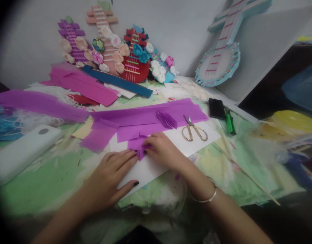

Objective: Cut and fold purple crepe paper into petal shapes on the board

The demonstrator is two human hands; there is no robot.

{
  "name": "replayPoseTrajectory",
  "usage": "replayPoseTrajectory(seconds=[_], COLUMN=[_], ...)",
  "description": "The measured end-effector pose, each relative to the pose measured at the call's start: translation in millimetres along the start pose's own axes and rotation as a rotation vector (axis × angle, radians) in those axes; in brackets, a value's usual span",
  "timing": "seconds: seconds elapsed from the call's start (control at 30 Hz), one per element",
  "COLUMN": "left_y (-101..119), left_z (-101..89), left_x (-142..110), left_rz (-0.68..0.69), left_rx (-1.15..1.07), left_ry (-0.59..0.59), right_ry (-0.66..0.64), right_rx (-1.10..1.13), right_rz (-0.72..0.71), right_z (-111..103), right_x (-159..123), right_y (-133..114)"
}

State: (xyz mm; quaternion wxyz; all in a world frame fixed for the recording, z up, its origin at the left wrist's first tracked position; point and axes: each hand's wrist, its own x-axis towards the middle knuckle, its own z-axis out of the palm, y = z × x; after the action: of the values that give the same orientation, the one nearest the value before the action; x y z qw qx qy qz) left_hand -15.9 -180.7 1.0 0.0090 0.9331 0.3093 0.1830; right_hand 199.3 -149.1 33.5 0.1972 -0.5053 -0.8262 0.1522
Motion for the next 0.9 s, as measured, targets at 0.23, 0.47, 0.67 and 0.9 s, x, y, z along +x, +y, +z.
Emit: replayPoseTrajectory(seconds=[0.23,0.47,0.67,0.9], left_y=[-0.8,-1.3,-0.9,-0.2], left_z=[0.3,0.2,0.5,0.6], left_x=[0.1,-0.4,0.0,0.9], left_rz=[0.013,0.018,0.027,-0.007], left_rx=[-0.004,-0.018,-0.014,-0.003], left_ry=[0.019,-0.004,0.032,-0.020], right_ry=[-0.055,-0.049,-0.068,-0.070], right_rx=[0.109,0.133,0.119,0.150], right_rz=[-0.033,0.006,-0.007,-0.019], right_z=[4.7,7.1,8.8,8.8], right_x=[7.1,6.6,7.1,6.0], right_y=[6.6,7.0,6.8,9.7])
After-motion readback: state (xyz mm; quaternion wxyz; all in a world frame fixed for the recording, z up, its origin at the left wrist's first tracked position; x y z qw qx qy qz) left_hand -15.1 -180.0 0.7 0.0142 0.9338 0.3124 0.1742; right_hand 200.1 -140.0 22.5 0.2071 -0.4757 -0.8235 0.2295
